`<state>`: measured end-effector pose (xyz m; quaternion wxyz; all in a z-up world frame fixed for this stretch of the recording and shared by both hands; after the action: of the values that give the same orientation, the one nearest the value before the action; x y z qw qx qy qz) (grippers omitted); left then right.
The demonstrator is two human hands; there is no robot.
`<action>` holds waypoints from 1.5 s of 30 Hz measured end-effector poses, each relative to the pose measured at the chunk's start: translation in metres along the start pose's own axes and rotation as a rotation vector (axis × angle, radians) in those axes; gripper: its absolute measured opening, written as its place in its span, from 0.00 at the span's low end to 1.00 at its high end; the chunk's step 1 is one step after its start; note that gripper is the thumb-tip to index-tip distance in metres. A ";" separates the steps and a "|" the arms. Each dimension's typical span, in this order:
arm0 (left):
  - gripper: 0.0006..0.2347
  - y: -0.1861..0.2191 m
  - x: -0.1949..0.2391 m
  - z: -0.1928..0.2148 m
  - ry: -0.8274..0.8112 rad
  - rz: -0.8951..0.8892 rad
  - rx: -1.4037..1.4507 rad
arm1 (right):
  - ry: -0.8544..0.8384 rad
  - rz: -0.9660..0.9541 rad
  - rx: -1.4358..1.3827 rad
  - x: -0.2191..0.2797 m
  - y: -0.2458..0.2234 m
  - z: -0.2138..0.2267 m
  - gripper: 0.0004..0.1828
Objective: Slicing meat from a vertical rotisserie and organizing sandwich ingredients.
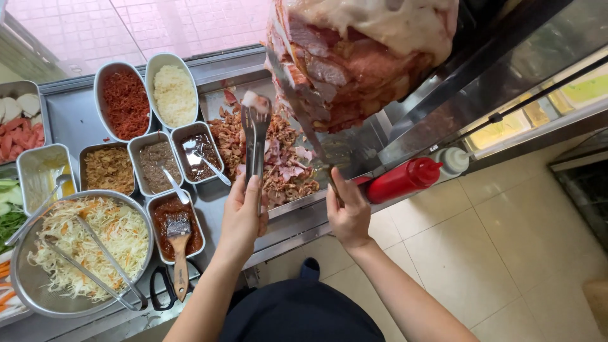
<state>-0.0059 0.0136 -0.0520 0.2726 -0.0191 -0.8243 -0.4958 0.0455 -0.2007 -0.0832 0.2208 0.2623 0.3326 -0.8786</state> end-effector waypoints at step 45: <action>0.20 0.009 0.045 -0.040 -0.017 -0.479 -0.437 | 0.214 0.041 -0.353 -0.029 0.009 0.040 0.35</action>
<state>-0.0239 -0.0261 -0.0096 0.1306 0.1131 -0.6816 -0.7111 0.0597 -0.2284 -0.0442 0.2445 0.3181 0.4977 -0.7690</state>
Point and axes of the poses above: each hand's wrist, its own x-axis away from the middle knuckle, its own z-axis out of the back of the hand, y = z × x, the point moved 1 cm from there along -x, towards the middle knuckle, and after that the axes turned 2 degrees about y, right-handed, at the moved point
